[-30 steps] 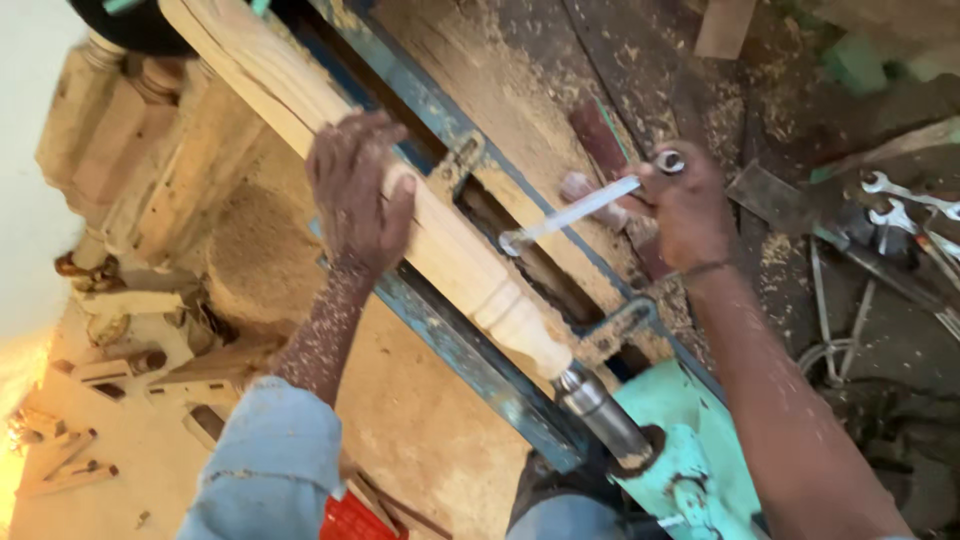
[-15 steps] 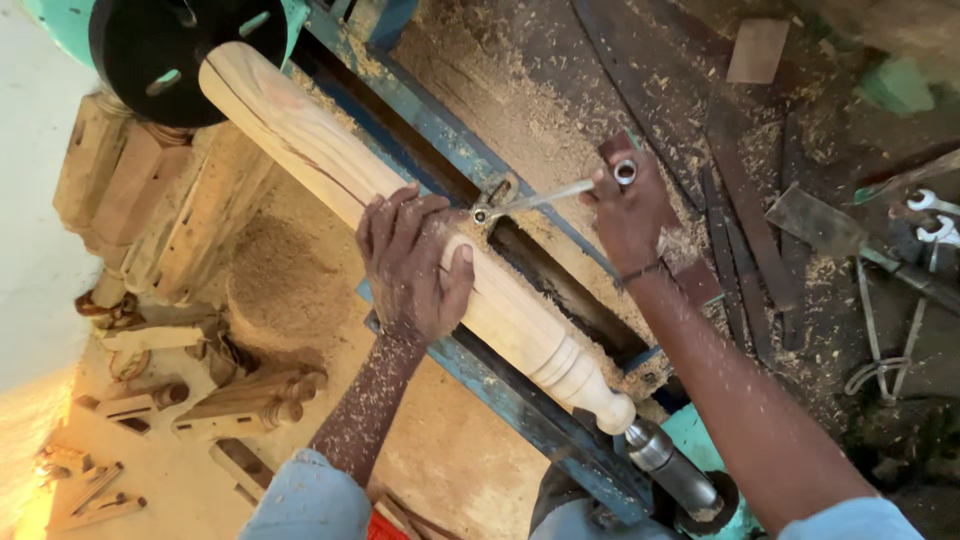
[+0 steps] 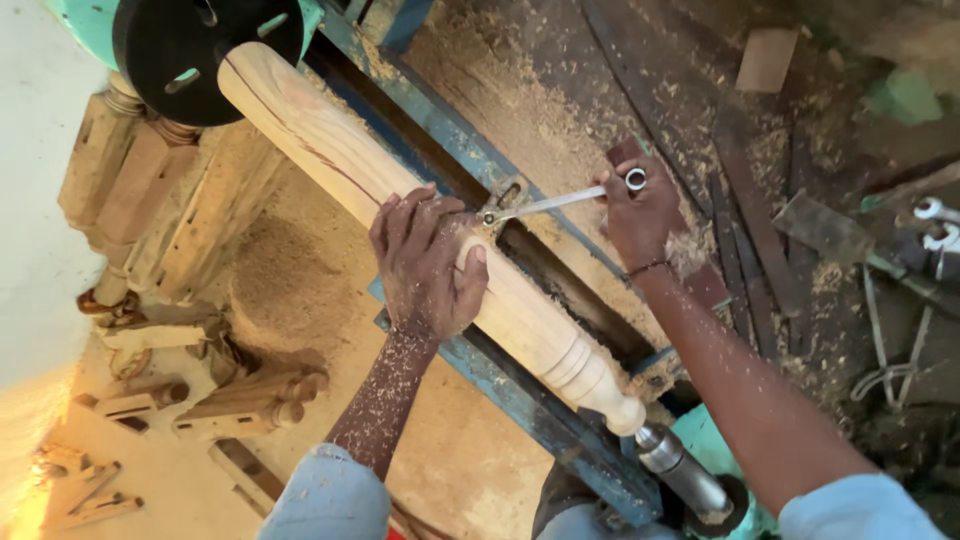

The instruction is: The person smooths a rotating wooden leg on a lathe by holding sandpaper against it with both hands. They then use a wrench to adjust and tighten components of the machine's hardware.

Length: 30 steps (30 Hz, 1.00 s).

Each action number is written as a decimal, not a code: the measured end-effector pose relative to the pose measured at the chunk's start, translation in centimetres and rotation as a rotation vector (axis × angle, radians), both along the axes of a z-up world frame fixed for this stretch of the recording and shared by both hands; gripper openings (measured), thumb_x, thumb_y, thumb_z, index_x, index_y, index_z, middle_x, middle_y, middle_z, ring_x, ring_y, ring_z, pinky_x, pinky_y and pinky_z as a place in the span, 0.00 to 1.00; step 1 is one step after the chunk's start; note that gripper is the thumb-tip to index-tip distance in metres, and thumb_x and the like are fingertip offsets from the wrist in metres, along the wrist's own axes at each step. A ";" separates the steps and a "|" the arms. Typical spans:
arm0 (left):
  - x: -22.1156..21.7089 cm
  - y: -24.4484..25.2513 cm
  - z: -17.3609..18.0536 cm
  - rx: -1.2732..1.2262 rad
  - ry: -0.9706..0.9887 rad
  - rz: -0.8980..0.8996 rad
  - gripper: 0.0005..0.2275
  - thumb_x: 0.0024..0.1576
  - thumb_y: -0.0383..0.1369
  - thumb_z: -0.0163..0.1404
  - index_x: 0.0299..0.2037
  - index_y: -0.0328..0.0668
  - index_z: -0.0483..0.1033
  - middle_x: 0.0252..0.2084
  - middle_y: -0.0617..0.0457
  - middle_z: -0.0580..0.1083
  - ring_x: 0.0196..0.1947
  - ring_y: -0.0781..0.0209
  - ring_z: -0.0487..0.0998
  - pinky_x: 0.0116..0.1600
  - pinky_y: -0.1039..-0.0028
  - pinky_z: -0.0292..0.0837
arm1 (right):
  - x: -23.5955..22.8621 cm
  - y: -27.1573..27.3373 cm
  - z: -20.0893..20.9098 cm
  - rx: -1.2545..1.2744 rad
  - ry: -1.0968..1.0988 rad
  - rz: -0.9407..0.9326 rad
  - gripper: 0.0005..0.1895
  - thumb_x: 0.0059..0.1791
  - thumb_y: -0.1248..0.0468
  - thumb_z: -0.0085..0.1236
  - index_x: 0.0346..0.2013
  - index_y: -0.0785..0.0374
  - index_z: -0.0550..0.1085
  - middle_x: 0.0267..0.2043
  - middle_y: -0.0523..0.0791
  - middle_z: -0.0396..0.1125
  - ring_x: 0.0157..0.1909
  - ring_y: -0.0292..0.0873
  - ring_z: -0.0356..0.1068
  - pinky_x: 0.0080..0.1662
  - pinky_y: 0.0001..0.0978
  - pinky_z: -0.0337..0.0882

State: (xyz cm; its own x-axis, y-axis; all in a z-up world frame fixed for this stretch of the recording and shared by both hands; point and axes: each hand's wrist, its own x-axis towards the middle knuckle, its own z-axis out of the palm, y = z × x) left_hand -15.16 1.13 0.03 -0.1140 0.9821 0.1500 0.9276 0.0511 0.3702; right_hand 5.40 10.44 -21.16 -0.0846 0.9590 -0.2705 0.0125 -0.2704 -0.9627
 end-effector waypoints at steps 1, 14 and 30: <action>0.1 0.2 -0.2 -0.001 0.000 -0.006 0.12 0.60 0.39 0.47 0.47 0.44 0.78 0.54 0.49 0.73 0.66 0.46 0.67 0.76 0.49 0.49 | 0.5 0.1 -0.1 -0.083 -0.033 0.026 0.06 0.55 0.72 0.59 0.43 0.67 0.69 0.36 0.47 0.72 0.37 0.38 0.77 0.36 0.30 0.79; -0.3 1.1 0.5 -0.006 0.022 -0.033 0.13 0.58 0.40 0.48 0.47 0.44 0.78 0.53 0.49 0.73 0.64 0.46 0.68 0.73 0.49 0.52 | 0.7 0.6 -0.4 -0.286 0.014 0.067 0.08 0.52 0.65 0.61 0.44 0.62 0.73 0.34 0.40 0.71 0.34 0.32 0.73 0.30 0.25 0.74; -5.0 15.7 -16.2 -1.207 0.408 -0.803 0.21 0.43 0.47 0.68 0.41 0.42 0.83 0.41 0.44 0.80 0.46 0.46 0.81 0.49 0.55 0.78 | 1.8 1.4 1.0 -0.223 -0.124 0.159 0.11 0.52 0.62 0.62 0.45 0.65 0.75 0.31 0.42 0.72 0.32 0.32 0.74 0.34 0.25 0.75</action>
